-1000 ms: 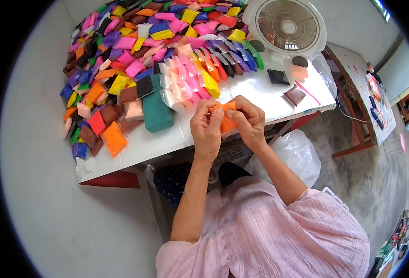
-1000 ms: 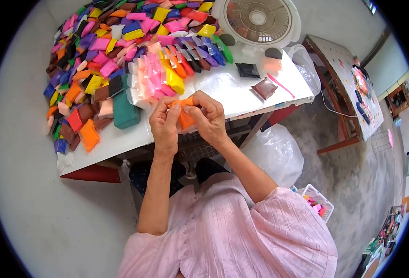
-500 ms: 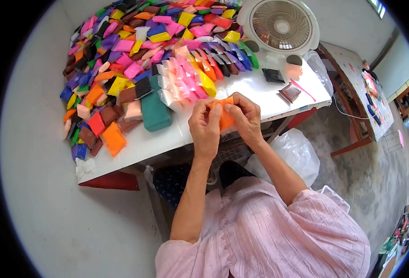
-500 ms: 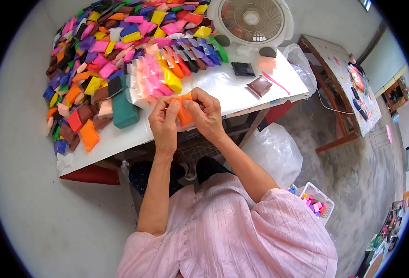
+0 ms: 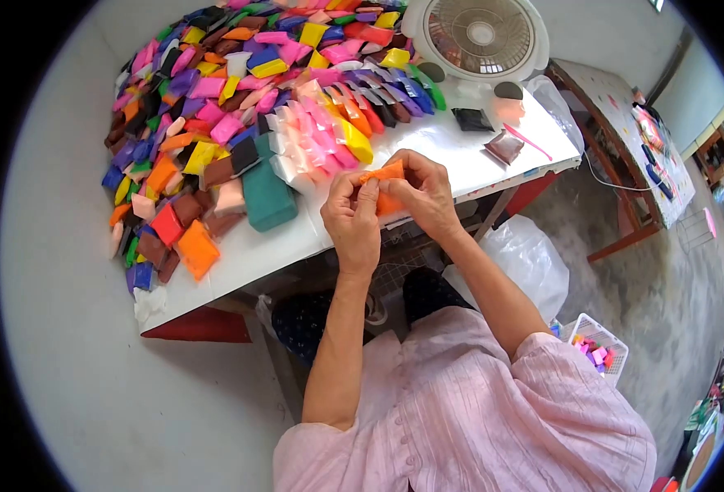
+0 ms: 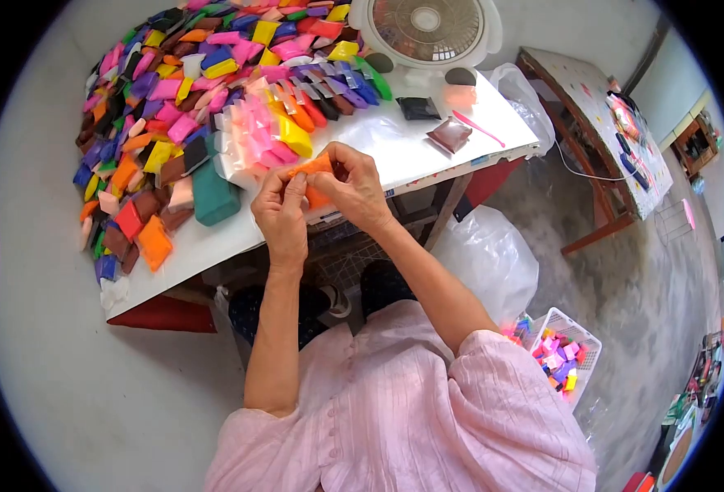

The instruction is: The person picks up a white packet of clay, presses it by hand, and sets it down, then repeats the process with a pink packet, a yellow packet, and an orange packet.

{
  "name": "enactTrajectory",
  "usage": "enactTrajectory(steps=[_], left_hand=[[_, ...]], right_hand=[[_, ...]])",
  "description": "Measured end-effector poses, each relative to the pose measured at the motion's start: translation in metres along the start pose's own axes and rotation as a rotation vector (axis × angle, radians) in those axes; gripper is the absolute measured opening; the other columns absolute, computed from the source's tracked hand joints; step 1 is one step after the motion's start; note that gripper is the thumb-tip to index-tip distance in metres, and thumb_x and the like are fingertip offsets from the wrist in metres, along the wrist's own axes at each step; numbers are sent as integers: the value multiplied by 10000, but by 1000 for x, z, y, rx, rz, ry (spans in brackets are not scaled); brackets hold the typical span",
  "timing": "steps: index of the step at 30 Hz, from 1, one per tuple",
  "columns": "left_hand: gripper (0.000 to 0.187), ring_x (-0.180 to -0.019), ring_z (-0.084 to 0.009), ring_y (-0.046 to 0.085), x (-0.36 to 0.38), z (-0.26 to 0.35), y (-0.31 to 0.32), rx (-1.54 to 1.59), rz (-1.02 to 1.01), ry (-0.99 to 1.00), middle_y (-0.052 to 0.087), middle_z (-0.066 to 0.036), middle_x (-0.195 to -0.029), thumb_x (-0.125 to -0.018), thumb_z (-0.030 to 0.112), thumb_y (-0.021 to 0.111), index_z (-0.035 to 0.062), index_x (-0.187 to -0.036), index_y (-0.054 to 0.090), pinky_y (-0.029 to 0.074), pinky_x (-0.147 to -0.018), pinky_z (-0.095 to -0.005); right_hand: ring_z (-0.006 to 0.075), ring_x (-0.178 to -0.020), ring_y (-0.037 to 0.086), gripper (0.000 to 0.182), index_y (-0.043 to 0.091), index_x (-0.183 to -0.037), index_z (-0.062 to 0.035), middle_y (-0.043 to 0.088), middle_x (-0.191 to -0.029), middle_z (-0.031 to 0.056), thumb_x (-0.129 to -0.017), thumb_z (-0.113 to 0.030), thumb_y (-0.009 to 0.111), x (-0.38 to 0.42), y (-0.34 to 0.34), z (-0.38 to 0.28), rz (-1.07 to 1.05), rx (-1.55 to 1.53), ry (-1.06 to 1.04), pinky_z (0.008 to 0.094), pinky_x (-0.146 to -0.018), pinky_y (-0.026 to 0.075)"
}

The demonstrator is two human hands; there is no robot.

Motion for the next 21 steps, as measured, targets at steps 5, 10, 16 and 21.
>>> enactTrajectory(steps=[5,10,16,21], left_hand=[[58,-738,-83,503,-1,-4,3,-43,19,48,555,-12,-817,-905,16,576,-26,-869,593,428,-671,-226],[68,-749,-86,504,0,-5,7,-4,77,72,558,-14,-823,-908,19,568,-27,-862,590,427,-689,-228],[94,-630,3,384,-2,-5,14,72,104,118,511,77,-741,-931,58,565,24,-904,648,298,-542,-174],[128,-676,-13,412,-5,-1,16,125,77,52,515,69,-751,-940,85,543,17,-912,648,325,-596,-181]], right_hand=[[20,-586,411,141,563,-756,4,482,-622,-46,-774,-101,656,2,2,-1,52,-36,-31,212,-506,345],[14,-593,421,114,581,-755,4,497,-625,-55,-795,-70,658,3,2,-5,79,-130,-45,202,-521,354],[12,-695,475,61,598,-794,-9,553,-751,-51,-844,-29,624,2,-1,-2,29,-249,14,170,-630,400],[8,-625,400,190,551,-733,-5,482,-675,-73,-885,-86,632,1,1,-6,100,-282,-3,184,-534,338]])
Point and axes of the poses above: each hand's wrist, its own x-axis away from the middle knuckle, its own y-axis out of the palm, z = x × y, the point moved 4 cm from there along -x, towards the middle knuckle
